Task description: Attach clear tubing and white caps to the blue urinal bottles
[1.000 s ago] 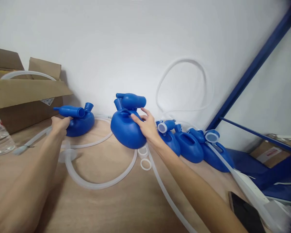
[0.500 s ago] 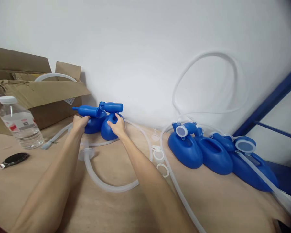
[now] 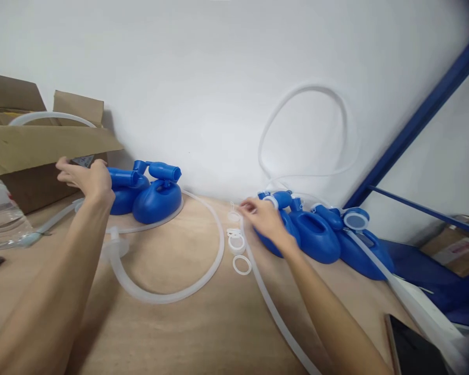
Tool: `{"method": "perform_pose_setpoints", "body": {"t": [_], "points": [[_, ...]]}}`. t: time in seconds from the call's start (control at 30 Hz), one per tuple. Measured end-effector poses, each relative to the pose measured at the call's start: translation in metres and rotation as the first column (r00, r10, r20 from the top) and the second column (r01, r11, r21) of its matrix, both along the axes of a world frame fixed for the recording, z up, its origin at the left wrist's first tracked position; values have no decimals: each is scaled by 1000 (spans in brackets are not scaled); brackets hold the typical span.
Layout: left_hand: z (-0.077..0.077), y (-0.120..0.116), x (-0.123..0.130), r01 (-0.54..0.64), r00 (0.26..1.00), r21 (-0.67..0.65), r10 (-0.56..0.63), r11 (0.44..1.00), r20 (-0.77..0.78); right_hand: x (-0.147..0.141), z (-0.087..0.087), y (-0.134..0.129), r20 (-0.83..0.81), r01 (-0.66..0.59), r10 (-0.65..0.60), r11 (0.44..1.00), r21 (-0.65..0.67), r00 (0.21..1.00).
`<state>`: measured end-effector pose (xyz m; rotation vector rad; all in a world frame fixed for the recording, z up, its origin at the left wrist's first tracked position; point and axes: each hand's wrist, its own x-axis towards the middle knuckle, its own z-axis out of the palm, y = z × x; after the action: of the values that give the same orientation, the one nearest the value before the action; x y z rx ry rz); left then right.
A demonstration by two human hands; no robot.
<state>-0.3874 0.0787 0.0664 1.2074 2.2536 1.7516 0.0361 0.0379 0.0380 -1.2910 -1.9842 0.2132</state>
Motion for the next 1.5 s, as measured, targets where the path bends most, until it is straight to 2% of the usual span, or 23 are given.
{"method": "perform_pose_setpoints", "body": {"t": [0.03, 0.07, 0.1, 0.13, 0.2, 0.27, 0.3, 0.33, 0.37, 0.4, 0.43, 0.47, 0.53, 0.57, 0.67, 0.77, 0.9, 1.03, 1.2, 1.5], "points": [[6, -2, 9, -93, 994, 100, 87, 991, 60, 29, 5, -2, -42, 163, -160, 984, 66, 986], [12, -5, 20, -163, 984, 209, 143, 964, 108, 56, 8, -2, -112, 322, -310, 940, 114, 944], [17, -9, 34, -193, 979, 316, 159, 929, 130, 80, 9, -1, -162, 436, -414, 888, 143, 896], [21, -14, 49, -169, 985, 411, 135, 896, 109, 100, 7, 2, -204, 491, -458, 858, 154, 865], [27, -28, 84, 18, 998, 503, 13, 864, -58, 129, -2, 9, -259, 465, -425, 878, 114, 867], [28, -43, 123, 293, 943, 455, -177, 841, -281, 142, -15, 17, -231, 380, -353, 921, 85, 907], [26, -48, 143, 448, 870, 372, -302, 813, -389, 143, -23, 20, -199, 332, -315, 941, 60, 928], [22, -52, 163, 607, 752, 244, -448, 756, -483, 142, -29, 23, -161, 281, -274, 959, 25, 948], [17, -54, 183, 734, 604, 100, -577, 672, -550, 139, -36, 25, -124, 229, -229, 973, -12, 965], [11, -53, 203, 808, 462, -31, -665, 588, -587, 135, -41, 27, -93, 185, -188, 982, -43, 978], [4, -48, 222, 841, 347, -136, -715, 523, -608, 130, -45, 27, -76, 151, -155, 987, -57, 985], [-4, -42, 241, 848, 263, -215, -738, 484, -622, 126, -48, 28, -72, 140, -143, 989, -49, 987], [-21, -23, 274, 846, 146, -322, -765, 425, -628, 119, -51, 27, -81, 165, -166, 986, -10, 983], [-29, -13, 289, 850, 115, -339, -769, 404, -629, 117, -51, 26, -80, 180, -179, 984, 8, 981], [-46, 12, 321, 877, 107, -297, -756, 378, -645, 115, -47, 21, -72, 205, -204, 979, 7, 976], [-51, 22, 334, 893, 150, -231, -739, 386, -656, 116, -41, 15, -18, 204, -205, 979, -8, 979], [-46, 20, 332, 893, 190, -190, -723, 408, -664, 114, -31, 8, 134, 189, -183, 982, -28, 974], [-43, 17, 325, 900, 175, -192, -728, 392, -663, 111, -25, 5, 216, 163, -147, 985, -59, 965], [-44, 17, 321, 913, 150, -198, -746, 356, -649, 107, -23, 7, 196, 154, -131, 983, -105, 972], [-41, 13, 317, 910, 121, -232, -757, 342, -643, 105, -19, 4, 71, 127, -117, 980, -156, 991]]}}
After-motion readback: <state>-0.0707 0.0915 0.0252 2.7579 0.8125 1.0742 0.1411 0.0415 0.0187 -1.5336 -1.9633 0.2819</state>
